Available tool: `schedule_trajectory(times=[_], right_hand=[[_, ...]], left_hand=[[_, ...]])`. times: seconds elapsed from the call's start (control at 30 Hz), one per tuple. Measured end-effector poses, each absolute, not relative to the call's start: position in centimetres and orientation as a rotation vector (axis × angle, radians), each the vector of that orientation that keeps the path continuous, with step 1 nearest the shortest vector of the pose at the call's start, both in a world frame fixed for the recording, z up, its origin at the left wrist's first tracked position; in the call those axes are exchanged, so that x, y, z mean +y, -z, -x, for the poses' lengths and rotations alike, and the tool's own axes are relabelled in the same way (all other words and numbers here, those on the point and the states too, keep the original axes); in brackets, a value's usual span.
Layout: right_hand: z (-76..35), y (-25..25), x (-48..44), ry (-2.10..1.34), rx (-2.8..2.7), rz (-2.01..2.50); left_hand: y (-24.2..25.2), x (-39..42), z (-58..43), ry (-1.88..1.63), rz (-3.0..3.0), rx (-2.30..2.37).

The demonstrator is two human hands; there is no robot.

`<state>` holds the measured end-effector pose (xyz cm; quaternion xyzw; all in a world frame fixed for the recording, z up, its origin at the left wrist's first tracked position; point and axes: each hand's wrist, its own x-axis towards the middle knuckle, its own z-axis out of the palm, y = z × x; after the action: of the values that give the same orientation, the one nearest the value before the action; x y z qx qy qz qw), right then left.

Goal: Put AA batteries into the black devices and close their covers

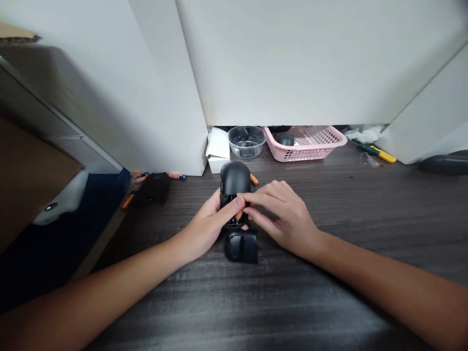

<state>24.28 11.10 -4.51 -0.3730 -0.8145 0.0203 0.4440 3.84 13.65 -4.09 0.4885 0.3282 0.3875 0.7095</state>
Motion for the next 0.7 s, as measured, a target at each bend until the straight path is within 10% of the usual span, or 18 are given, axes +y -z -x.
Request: schedule_trajectory(times=[0.7], right_hand=[[-26.7, 6.1, 14.2, -0.049, -2.129, 1.369]], left_hand=[[3.5, 14.1, -4.2, -0.937, -1.13, 0.842]])
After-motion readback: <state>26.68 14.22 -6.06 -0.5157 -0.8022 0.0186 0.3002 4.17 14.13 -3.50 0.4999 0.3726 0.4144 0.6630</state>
